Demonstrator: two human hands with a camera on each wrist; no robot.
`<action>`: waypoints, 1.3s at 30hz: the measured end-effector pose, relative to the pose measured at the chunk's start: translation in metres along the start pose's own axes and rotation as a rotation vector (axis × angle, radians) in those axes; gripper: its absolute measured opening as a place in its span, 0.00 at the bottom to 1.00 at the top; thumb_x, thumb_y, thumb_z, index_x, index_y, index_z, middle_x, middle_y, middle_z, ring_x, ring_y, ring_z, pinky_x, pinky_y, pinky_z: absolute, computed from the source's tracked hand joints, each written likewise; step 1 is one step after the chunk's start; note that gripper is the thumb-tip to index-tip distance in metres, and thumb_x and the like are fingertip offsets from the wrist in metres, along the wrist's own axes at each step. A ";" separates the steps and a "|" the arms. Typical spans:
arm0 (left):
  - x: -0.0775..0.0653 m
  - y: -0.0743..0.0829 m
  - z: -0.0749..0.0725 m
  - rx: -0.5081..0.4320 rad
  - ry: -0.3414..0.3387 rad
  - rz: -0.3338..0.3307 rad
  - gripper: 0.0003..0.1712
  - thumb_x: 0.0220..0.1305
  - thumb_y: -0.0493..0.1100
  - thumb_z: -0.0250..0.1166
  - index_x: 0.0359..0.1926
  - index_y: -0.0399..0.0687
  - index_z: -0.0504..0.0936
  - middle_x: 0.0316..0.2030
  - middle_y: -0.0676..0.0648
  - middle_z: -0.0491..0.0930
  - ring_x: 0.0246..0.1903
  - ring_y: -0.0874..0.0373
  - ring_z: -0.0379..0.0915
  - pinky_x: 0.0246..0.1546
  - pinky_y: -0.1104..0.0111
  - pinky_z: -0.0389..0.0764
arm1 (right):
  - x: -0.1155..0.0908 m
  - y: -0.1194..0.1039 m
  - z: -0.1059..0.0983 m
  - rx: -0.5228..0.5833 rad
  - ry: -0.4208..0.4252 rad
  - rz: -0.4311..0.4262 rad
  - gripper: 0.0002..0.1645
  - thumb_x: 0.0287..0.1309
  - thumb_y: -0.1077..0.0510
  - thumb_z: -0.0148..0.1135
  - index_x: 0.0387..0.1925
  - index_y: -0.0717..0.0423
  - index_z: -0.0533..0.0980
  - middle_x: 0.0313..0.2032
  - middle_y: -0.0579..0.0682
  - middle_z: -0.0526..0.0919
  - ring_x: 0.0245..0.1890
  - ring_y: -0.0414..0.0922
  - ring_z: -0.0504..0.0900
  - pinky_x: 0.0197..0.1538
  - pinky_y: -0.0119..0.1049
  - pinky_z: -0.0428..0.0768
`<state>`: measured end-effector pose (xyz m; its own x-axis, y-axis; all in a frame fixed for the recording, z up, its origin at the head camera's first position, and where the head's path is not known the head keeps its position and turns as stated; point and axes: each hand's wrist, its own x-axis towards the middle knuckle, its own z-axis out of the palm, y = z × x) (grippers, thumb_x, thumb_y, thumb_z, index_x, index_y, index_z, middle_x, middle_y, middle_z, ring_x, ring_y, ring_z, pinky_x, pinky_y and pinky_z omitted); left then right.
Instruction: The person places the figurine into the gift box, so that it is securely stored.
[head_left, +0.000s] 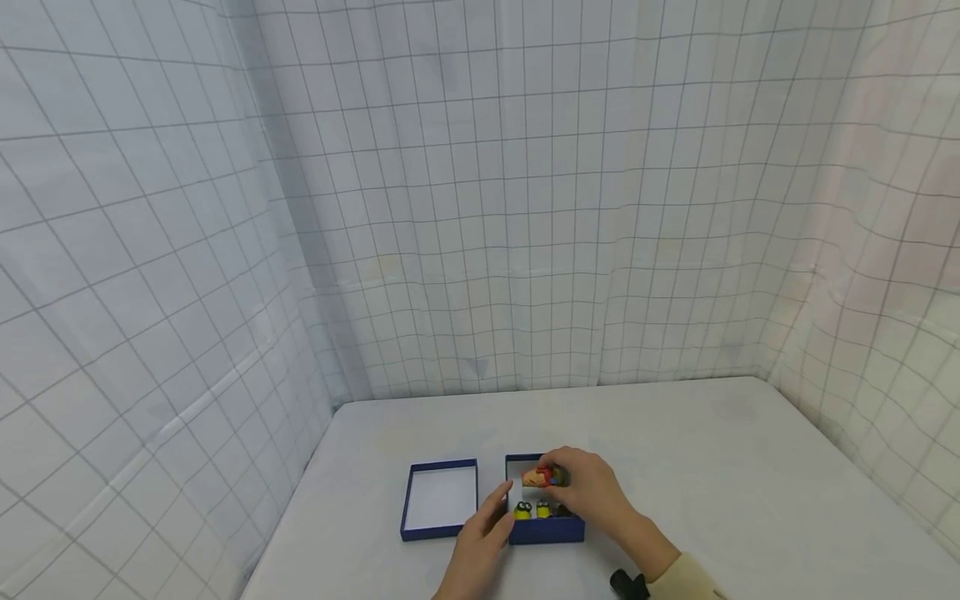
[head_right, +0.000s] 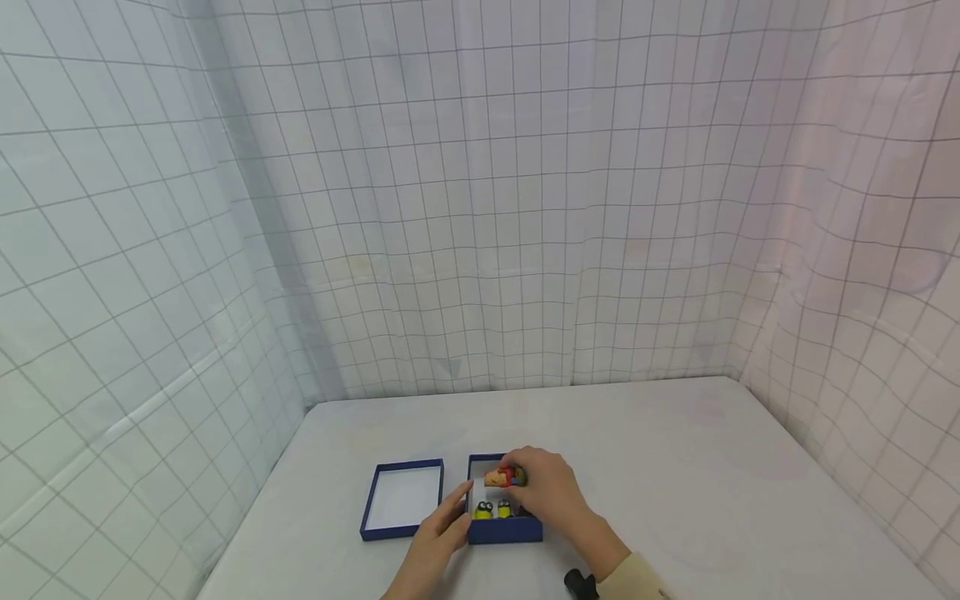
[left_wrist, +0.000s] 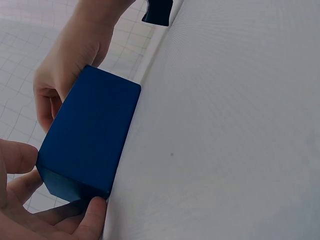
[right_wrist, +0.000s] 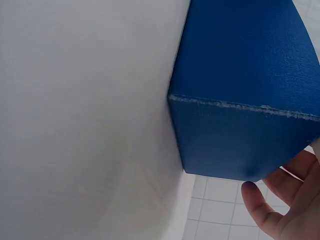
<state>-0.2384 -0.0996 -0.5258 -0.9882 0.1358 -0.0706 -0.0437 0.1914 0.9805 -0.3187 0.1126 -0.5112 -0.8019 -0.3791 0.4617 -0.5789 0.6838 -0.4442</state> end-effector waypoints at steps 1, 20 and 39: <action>0.000 0.000 0.000 0.001 0.000 -0.003 0.29 0.76 0.46 0.56 0.75 0.60 0.67 0.72 0.31 0.62 0.68 0.30 0.59 0.55 0.48 0.80 | 0.001 -0.001 -0.001 -0.018 -0.011 0.001 0.22 0.45 0.54 0.82 0.44 0.39 0.84 0.44 0.36 0.86 0.45 0.39 0.83 0.48 0.43 0.84; -0.001 0.000 -0.003 0.015 0.006 0.007 0.29 0.76 0.46 0.56 0.74 0.60 0.67 0.71 0.30 0.62 0.68 0.30 0.60 0.56 0.48 0.80 | 0.011 -0.007 -0.003 -0.122 -0.124 0.004 0.20 0.45 0.50 0.81 0.43 0.38 0.85 0.41 0.36 0.86 0.41 0.41 0.85 0.41 0.45 0.85; -0.001 0.000 -0.001 0.000 0.005 -0.002 0.29 0.75 0.47 0.57 0.75 0.59 0.66 0.72 0.31 0.61 0.68 0.30 0.59 0.58 0.46 0.78 | 0.009 -0.007 -0.009 -0.099 -0.168 -0.043 0.19 0.45 0.59 0.81 0.42 0.45 0.85 0.38 0.39 0.85 0.38 0.42 0.83 0.40 0.44 0.85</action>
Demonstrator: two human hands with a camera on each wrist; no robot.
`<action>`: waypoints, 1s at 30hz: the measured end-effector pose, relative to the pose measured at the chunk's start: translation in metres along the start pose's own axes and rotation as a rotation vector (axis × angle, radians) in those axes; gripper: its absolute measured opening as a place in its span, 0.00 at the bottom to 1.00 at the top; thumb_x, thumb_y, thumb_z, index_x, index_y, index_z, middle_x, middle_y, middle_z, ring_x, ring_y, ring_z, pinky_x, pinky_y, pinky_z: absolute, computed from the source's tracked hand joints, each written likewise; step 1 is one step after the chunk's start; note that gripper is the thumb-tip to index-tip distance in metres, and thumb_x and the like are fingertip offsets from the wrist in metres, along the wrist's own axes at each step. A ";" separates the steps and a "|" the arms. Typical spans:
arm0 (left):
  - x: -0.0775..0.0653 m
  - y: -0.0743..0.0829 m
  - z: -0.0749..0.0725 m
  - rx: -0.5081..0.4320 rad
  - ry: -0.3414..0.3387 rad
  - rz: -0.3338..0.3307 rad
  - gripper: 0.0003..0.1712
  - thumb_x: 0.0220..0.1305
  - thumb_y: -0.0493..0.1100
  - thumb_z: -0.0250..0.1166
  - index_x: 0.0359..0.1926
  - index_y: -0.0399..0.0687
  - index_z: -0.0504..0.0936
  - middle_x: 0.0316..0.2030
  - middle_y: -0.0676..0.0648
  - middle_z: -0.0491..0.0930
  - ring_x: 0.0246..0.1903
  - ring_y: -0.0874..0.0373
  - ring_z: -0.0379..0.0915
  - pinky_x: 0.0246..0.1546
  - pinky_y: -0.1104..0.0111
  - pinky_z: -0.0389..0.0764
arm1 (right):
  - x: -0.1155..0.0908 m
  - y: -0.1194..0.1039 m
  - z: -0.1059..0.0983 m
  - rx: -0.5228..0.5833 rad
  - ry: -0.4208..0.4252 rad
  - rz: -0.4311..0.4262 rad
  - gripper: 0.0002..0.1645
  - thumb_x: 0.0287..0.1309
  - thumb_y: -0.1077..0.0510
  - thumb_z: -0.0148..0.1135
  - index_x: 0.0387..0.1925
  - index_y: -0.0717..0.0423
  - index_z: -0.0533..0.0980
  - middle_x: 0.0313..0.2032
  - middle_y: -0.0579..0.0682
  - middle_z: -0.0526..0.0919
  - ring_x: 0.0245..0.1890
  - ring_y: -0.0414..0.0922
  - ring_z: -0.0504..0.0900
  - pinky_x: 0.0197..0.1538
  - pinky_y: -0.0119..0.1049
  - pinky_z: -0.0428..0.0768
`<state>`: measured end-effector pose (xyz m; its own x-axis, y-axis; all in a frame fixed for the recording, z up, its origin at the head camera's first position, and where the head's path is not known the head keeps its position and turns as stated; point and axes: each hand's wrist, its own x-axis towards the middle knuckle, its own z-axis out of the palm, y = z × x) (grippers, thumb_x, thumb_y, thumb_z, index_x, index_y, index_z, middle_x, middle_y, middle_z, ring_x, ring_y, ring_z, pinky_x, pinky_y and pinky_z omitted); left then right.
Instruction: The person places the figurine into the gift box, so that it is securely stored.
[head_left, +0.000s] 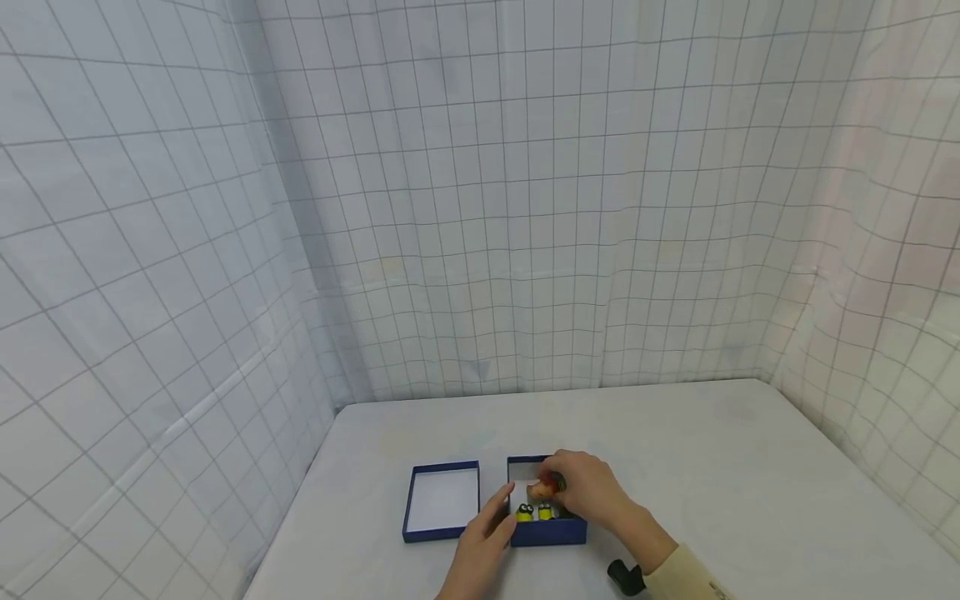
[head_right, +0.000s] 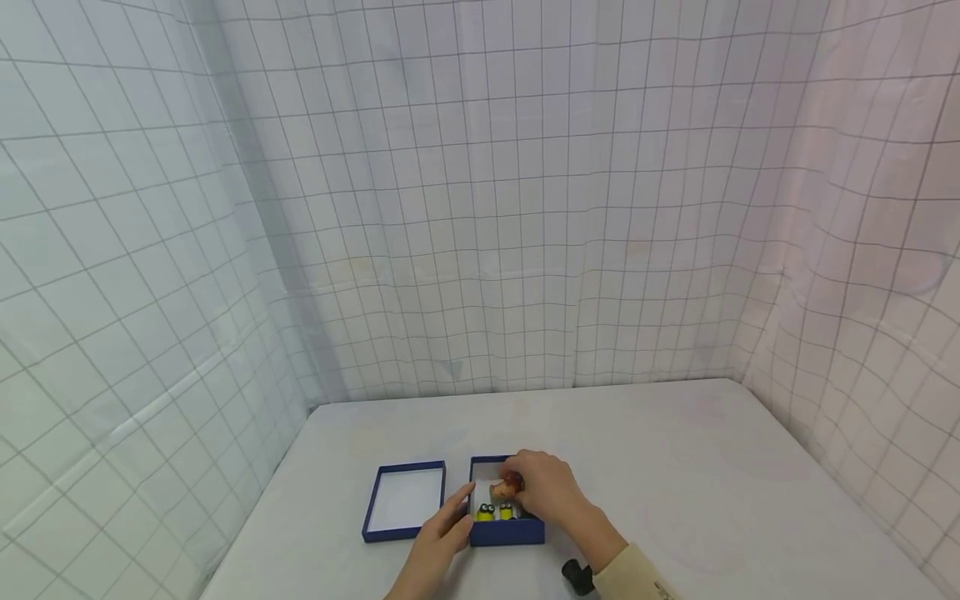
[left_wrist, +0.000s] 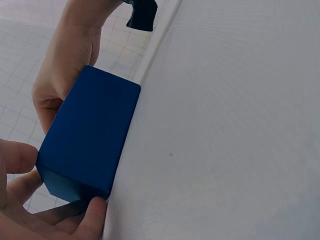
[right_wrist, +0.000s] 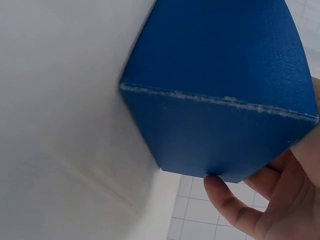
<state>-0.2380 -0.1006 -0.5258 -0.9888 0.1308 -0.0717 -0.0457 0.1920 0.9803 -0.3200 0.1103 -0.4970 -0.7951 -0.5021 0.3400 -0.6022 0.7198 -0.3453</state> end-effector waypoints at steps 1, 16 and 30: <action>0.000 0.000 0.000 0.000 -0.001 0.002 0.29 0.75 0.47 0.57 0.75 0.59 0.66 0.72 0.31 0.61 0.68 0.30 0.59 0.58 0.46 0.78 | 0.000 0.000 0.000 0.001 -0.001 0.000 0.20 0.45 0.59 0.81 0.42 0.45 0.85 0.38 0.39 0.85 0.39 0.42 0.83 0.40 0.45 0.85; -0.001 0.001 0.002 0.020 0.002 0.006 0.29 0.76 0.47 0.57 0.75 0.59 0.66 0.72 0.32 0.62 0.69 0.30 0.59 0.57 0.49 0.79 | -0.001 0.001 -0.002 0.026 -0.049 0.008 0.23 0.44 0.65 0.78 0.44 0.44 0.85 0.41 0.39 0.85 0.41 0.43 0.83 0.44 0.47 0.85; 0.001 0.000 0.000 0.028 -0.003 0.015 0.29 0.76 0.47 0.56 0.75 0.61 0.66 0.72 0.31 0.62 0.69 0.30 0.59 0.56 0.49 0.80 | 0.005 -0.005 0.001 -0.092 0.020 -0.020 0.22 0.41 0.57 0.83 0.42 0.42 0.86 0.37 0.39 0.84 0.36 0.42 0.84 0.42 0.50 0.81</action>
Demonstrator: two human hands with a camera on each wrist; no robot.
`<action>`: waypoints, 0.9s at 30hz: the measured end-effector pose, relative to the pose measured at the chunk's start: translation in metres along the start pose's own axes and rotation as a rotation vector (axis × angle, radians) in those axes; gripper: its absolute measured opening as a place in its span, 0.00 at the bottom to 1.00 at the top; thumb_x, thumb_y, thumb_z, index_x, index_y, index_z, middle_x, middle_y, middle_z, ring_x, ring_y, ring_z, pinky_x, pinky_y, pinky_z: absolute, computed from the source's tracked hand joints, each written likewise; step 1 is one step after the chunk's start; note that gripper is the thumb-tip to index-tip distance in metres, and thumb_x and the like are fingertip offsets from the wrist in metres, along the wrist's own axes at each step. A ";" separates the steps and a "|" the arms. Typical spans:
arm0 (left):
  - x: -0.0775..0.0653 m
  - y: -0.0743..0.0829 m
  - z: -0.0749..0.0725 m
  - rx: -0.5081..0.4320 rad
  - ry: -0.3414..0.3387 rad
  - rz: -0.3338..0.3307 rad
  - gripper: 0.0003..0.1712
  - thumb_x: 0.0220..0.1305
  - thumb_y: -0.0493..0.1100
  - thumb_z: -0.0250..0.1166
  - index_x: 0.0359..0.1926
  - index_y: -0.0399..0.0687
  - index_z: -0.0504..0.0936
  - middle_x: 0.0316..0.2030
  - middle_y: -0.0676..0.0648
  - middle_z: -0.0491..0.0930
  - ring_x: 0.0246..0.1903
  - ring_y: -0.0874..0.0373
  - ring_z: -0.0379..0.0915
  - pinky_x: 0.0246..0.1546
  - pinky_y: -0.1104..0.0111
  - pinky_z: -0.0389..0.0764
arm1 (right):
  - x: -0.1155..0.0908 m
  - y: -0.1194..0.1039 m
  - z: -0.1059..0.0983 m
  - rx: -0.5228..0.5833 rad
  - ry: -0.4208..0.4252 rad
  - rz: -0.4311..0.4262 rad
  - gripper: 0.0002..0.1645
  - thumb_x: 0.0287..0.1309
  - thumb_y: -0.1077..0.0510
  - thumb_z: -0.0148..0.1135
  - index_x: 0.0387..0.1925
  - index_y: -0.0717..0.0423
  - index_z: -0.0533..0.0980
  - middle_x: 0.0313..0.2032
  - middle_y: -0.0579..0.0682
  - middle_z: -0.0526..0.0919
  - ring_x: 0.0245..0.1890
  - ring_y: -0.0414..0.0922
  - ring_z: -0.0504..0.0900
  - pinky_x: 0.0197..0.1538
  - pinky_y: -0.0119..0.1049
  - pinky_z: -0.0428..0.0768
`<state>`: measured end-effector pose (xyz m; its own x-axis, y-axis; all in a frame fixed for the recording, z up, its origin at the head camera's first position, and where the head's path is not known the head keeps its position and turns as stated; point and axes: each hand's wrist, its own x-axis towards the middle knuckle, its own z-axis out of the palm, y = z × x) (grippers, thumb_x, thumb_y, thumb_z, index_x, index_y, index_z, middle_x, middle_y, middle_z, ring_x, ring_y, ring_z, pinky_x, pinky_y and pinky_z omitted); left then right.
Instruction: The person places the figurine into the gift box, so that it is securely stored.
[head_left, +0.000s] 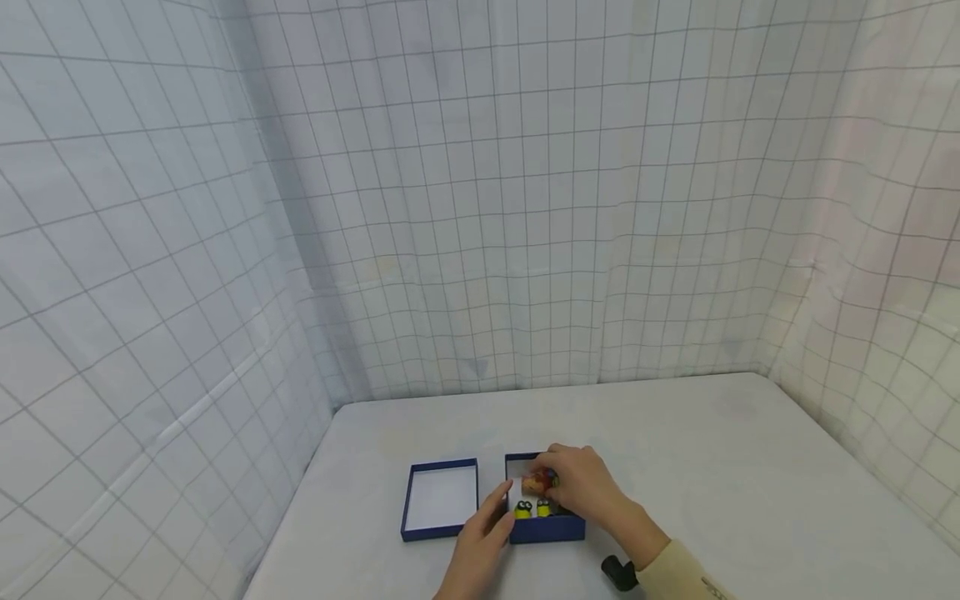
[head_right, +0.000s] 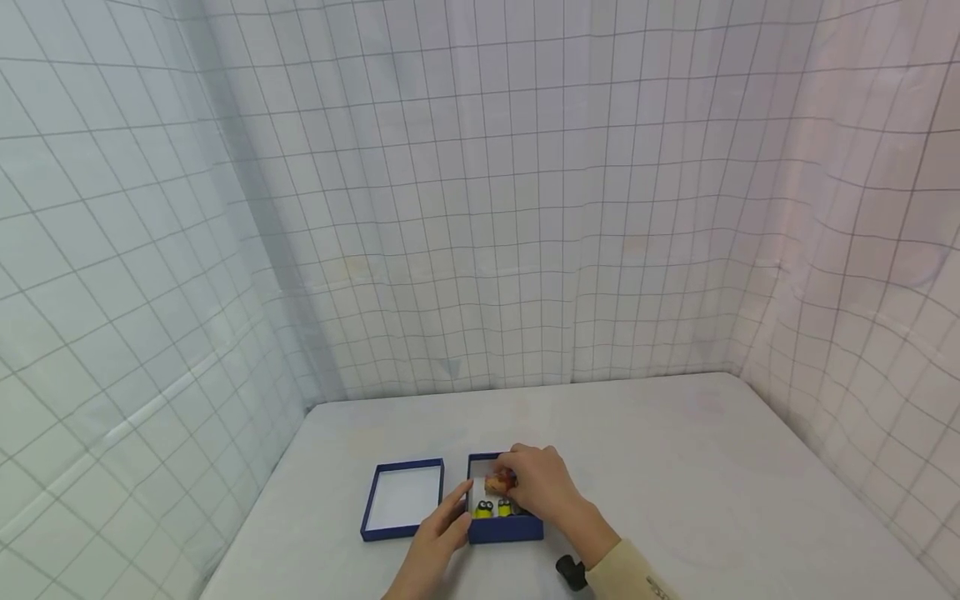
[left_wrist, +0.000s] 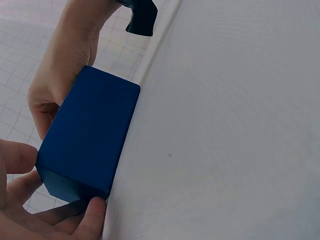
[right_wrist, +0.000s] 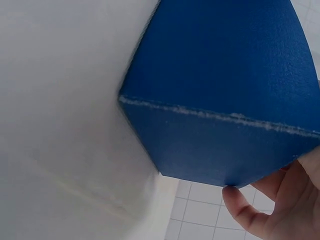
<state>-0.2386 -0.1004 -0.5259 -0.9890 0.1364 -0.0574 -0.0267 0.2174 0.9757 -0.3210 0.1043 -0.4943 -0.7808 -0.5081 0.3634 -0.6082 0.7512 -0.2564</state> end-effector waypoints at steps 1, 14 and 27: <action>0.000 0.000 0.000 0.001 -0.001 -0.002 0.29 0.76 0.47 0.56 0.75 0.61 0.66 0.72 0.32 0.62 0.69 0.30 0.59 0.56 0.49 0.80 | 0.000 0.000 0.000 0.005 0.002 -0.002 0.22 0.41 0.58 0.83 0.42 0.42 0.86 0.37 0.39 0.84 0.36 0.43 0.84 0.42 0.51 0.81; -0.002 0.002 0.000 -0.003 0.007 0.002 0.28 0.76 0.48 0.56 0.74 0.62 0.67 0.72 0.35 0.63 0.70 0.33 0.58 0.57 0.52 0.80 | -0.004 0.003 -0.001 0.104 0.031 0.007 0.27 0.40 0.68 0.78 0.44 0.42 0.86 0.39 0.37 0.84 0.40 0.42 0.84 0.47 0.51 0.83; -0.002 0.003 -0.001 -0.005 0.047 -0.015 0.30 0.75 0.46 0.57 0.75 0.60 0.66 0.69 0.34 0.67 0.66 0.35 0.66 0.53 0.52 0.82 | -0.009 0.002 -0.014 0.239 0.049 0.038 0.24 0.46 0.68 0.74 0.45 0.46 0.85 0.42 0.42 0.86 0.46 0.46 0.84 0.49 0.49 0.84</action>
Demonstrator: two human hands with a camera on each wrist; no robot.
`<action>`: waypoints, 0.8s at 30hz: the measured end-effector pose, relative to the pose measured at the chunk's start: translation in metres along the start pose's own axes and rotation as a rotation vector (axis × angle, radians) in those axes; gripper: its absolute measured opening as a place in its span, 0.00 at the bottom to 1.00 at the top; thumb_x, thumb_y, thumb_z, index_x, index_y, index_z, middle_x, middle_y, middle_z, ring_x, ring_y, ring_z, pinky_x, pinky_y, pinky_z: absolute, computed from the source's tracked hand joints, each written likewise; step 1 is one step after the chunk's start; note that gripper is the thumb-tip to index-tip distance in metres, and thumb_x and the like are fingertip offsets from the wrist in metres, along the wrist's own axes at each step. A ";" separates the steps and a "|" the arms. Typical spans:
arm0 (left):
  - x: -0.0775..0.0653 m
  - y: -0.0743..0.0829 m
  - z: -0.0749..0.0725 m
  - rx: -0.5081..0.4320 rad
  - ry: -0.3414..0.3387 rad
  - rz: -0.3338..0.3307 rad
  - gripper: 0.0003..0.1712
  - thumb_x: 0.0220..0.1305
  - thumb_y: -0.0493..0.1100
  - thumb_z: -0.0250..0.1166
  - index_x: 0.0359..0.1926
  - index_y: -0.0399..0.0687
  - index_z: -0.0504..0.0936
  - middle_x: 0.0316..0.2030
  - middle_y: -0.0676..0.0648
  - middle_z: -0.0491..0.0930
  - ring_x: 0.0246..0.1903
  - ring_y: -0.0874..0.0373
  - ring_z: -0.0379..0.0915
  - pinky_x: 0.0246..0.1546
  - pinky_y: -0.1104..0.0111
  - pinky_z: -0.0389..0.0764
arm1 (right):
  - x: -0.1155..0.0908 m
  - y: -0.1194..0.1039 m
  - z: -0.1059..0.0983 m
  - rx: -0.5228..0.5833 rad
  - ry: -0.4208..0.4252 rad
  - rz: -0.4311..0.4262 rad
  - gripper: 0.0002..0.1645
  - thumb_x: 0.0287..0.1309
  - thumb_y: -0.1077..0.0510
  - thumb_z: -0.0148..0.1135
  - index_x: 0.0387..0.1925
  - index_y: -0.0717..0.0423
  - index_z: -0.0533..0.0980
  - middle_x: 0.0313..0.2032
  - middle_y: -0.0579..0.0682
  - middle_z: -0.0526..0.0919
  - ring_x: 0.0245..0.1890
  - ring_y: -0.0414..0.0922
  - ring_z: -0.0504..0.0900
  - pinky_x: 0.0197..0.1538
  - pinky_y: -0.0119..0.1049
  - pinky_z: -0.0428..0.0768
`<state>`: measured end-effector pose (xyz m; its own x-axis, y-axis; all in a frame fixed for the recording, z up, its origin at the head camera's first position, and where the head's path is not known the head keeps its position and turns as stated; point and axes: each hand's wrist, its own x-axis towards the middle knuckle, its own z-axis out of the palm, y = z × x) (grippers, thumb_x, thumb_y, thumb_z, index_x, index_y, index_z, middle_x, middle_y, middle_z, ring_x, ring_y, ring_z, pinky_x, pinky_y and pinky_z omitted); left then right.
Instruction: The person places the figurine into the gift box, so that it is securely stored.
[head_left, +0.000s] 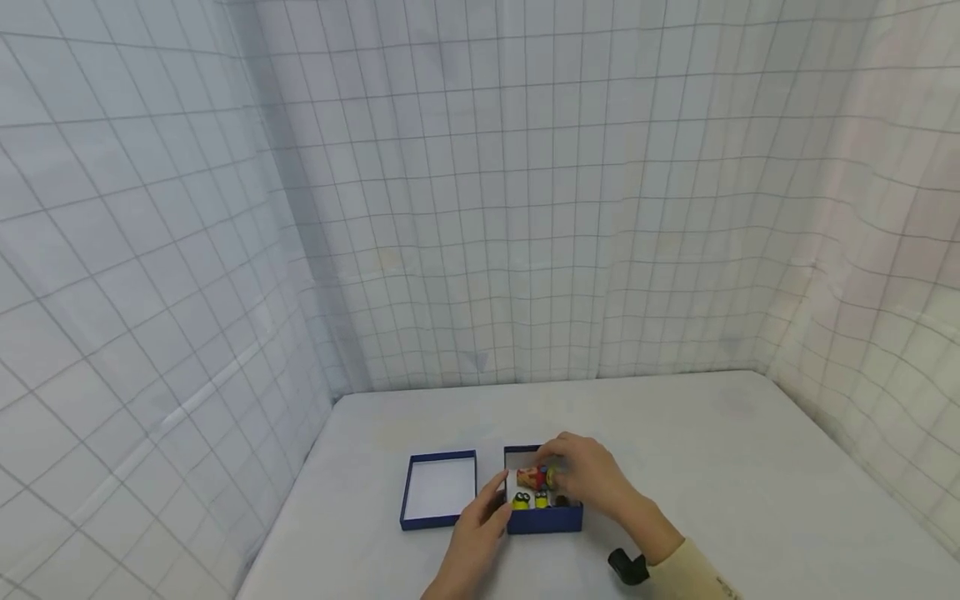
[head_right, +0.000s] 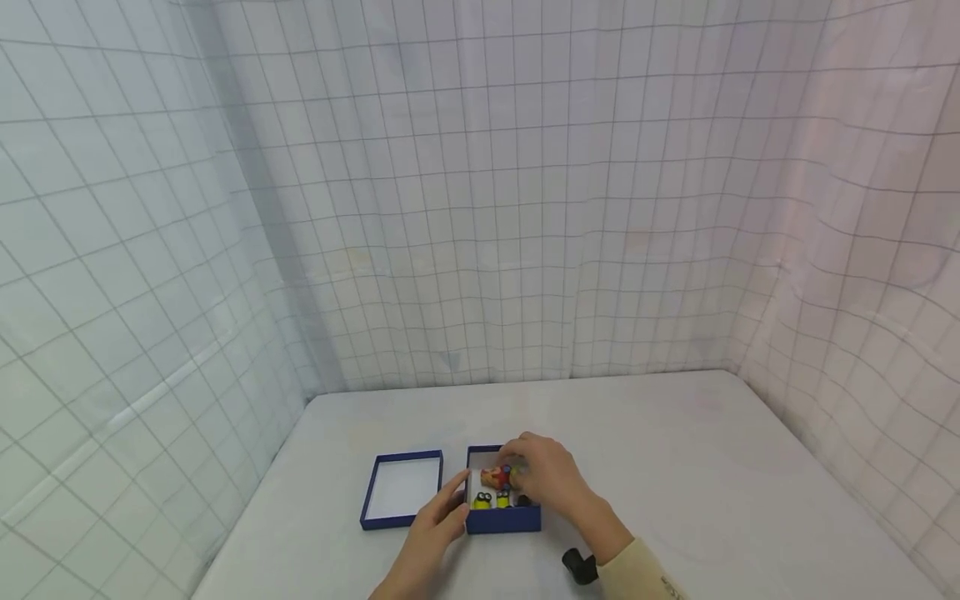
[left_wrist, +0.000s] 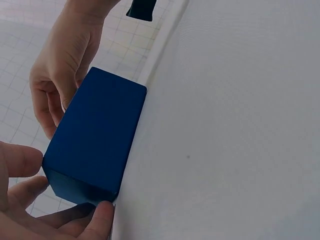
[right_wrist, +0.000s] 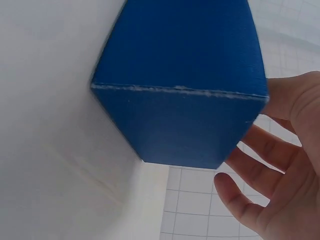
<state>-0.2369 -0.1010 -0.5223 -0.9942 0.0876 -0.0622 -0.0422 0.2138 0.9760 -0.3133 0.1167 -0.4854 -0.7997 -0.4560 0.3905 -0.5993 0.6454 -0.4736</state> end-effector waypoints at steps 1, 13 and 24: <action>0.001 0.001 0.000 0.003 0.010 -0.004 0.30 0.75 0.45 0.57 0.75 0.60 0.65 0.69 0.34 0.68 0.65 0.36 0.67 0.52 0.52 0.83 | 0.000 0.000 -0.002 0.017 0.002 0.003 0.23 0.47 0.68 0.74 0.46 0.46 0.85 0.42 0.43 0.86 0.46 0.47 0.84 0.50 0.49 0.83; 0.000 0.019 -0.007 0.025 0.065 -0.025 0.32 0.75 0.49 0.58 0.76 0.54 0.63 0.66 0.34 0.71 0.63 0.34 0.69 0.53 0.48 0.82 | -0.006 -0.004 -0.015 0.116 0.074 0.132 0.27 0.50 0.63 0.76 0.53 0.45 0.83 0.48 0.43 0.85 0.48 0.45 0.82 0.50 0.47 0.83; -0.010 0.030 -0.043 0.128 0.108 0.098 0.29 0.75 0.51 0.58 0.72 0.51 0.69 0.65 0.35 0.72 0.65 0.34 0.67 0.58 0.43 0.76 | -0.008 -0.023 -0.012 0.292 0.072 0.155 0.31 0.58 0.59 0.72 0.63 0.46 0.76 0.52 0.52 0.83 0.48 0.50 0.83 0.48 0.46 0.84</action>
<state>-0.2328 -0.1371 -0.4830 -0.9981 0.0107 0.0609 0.0610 0.3320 0.9413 -0.2932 0.1129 -0.4681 -0.8837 -0.3150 0.3462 -0.4643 0.4963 -0.7336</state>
